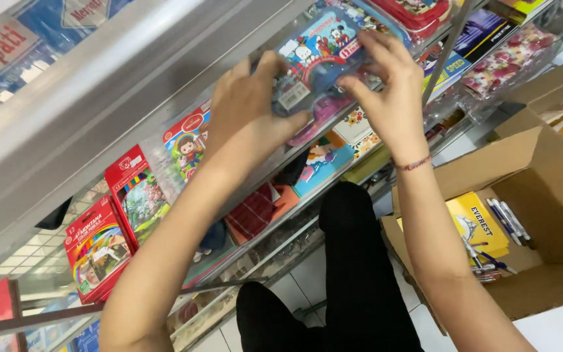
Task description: Cleaning a glass display shelf with a cloth and organizing stacks of notebooks and art supplies.
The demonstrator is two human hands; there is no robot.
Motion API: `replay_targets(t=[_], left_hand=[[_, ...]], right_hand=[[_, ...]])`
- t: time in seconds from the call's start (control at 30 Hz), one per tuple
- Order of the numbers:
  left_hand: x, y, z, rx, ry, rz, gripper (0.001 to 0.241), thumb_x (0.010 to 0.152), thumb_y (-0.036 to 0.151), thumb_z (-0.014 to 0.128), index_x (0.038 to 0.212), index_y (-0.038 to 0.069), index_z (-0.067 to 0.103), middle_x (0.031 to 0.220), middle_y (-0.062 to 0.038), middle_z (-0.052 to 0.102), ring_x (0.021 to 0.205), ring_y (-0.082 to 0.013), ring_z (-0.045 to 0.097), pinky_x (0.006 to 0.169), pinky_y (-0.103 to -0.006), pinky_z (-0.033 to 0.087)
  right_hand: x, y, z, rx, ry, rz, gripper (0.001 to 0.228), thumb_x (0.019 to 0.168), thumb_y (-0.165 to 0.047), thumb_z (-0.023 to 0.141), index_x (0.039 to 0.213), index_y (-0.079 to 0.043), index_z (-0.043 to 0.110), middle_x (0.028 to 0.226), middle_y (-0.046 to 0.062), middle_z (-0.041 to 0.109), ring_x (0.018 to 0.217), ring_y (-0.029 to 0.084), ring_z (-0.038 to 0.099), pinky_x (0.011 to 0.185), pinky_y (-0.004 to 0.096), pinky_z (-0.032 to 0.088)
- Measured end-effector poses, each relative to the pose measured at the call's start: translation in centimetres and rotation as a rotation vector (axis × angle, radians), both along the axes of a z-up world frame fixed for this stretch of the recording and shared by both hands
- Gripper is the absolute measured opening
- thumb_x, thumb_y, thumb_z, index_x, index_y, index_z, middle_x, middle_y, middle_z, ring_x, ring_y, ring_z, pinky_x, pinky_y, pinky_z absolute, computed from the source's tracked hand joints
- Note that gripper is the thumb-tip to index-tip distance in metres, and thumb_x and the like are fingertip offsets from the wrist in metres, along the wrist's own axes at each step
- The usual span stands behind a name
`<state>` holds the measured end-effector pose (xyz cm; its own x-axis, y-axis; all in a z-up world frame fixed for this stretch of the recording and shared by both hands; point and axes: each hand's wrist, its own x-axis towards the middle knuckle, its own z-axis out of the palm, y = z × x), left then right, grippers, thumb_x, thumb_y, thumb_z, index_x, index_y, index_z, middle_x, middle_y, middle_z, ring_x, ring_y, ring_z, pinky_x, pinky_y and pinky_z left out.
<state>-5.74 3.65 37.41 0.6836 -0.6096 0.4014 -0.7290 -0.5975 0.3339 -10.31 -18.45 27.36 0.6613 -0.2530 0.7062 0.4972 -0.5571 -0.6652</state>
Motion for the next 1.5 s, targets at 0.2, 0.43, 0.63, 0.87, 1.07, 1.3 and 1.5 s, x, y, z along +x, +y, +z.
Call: replay_targets(t=[0.2, 0.43, 0.63, 0.87, 1.07, 1.3, 1.5], left_hand=[[-0.6, -0.6, -1.6, 0.037, -0.018, -0.056, 0.059, 0.068, 0.037, 0.089, 0.113, 0.007, 0.065, 0.111, -0.02, 0.065, 0.112, -0.039, 0.059, 0.091, -0.0482, 0.05], [0.2, -1.7, -2.7, 0.144, 0.013, -0.014, 0.065, 0.065, 0.037, 0.089, 0.116, 0.005, 0.064, 0.11, -0.019, 0.065, 0.11, -0.0386, 0.059, 0.089, -0.0496, 0.049], [1.0, -2.0, -3.0, 0.261, 0.091, 0.066, 0.072, 0.063, 0.038, 0.091, 0.122, 0.007, 0.061, 0.109, -0.019, 0.066, 0.109, -0.0395, 0.062, 0.094, -0.0515, 0.046], [2.0, -2.1, -3.5, 0.31, 0.179, 0.042, 0.084, 0.063, 0.038, 0.09, 0.133, 0.009, 0.056, 0.112, -0.021, 0.069, 0.112, -0.0399, 0.064, 0.101, -0.0526, 0.04], [2.8, -2.1, -3.5, 0.349, 0.164, 0.01, 0.086, 0.06, 0.035, 0.091, 0.134, 0.011, 0.055, 0.106, -0.023, 0.07, 0.111, -0.0424, 0.063, 0.118, -0.0558, 0.023], [3.6, -1.8, -4.7, 0.344, 0.117, -0.043, 0.082, 0.059, 0.035, 0.092, 0.127, 0.006, 0.056, 0.098, -0.021, 0.071, 0.11, -0.0418, 0.064, 0.116, -0.0673, 0.014], [4.0, -2.0, -5.7, 0.363, -0.024, 0.001, 0.085, 0.057, 0.044, 0.095, 0.126, 0.009, 0.058, 0.1, -0.022, 0.071, 0.104, -0.0416, 0.066, 0.113, -0.0673, 0.017]], right_hand=[[-2.0, 0.4, -2.9, 0.024, 0.046, -0.134, 0.056, 0.088, -0.007, 0.091, 0.137, 0.003, 0.065, 0.141, 0.017, 0.063, 0.113, 0.026, 0.074, 0.097, 0.034, 0.063], [-1.1, 0.7, -4.1, 0.027, 0.108, -0.206, 0.061, 0.081, -0.008, 0.091, 0.136, 0.001, 0.065, 0.14, 0.019, 0.062, 0.101, 0.026, 0.073, 0.09, 0.036, 0.059], [-0.5, 1.0, -4.5, -0.13, 0.062, -0.26, 0.063, 0.078, -0.011, 0.094, 0.134, -0.001, 0.068, 0.134, 0.018, 0.058, 0.115, 0.035, 0.063, 0.098, 0.044, 0.054], [-0.5, 1.1, -4.5, -0.187, 0.078, -0.275, 0.054, 0.083, -0.014, 0.09, 0.131, -0.001, 0.069, 0.133, 0.015, 0.055, 0.114, 0.033, 0.056, 0.101, 0.044, 0.05], [-0.6, 1.4, -4.7, -0.215, 0.088, -0.312, 0.047, 0.089, -0.015, 0.089, 0.13, 0.0, 0.07, 0.134, 0.014, 0.052, 0.114, 0.031, 0.053, 0.103, 0.044, 0.048], [-0.5, 1.1, -5.3, -0.232, 0.073, -0.321, 0.044, 0.088, -0.008, 0.09, 0.127, 0.0, 0.071, 0.13, 0.016, 0.044, 0.114, 0.03, 0.053, 0.106, 0.043, 0.047], [-0.5, 0.9, -5.1, -0.324, 0.049, -0.357, 0.044, 0.088, -0.011, 0.094, 0.125, -0.001, 0.074, 0.124, 0.017, 0.045, 0.118, 0.036, 0.049, 0.104, 0.046, 0.043]])
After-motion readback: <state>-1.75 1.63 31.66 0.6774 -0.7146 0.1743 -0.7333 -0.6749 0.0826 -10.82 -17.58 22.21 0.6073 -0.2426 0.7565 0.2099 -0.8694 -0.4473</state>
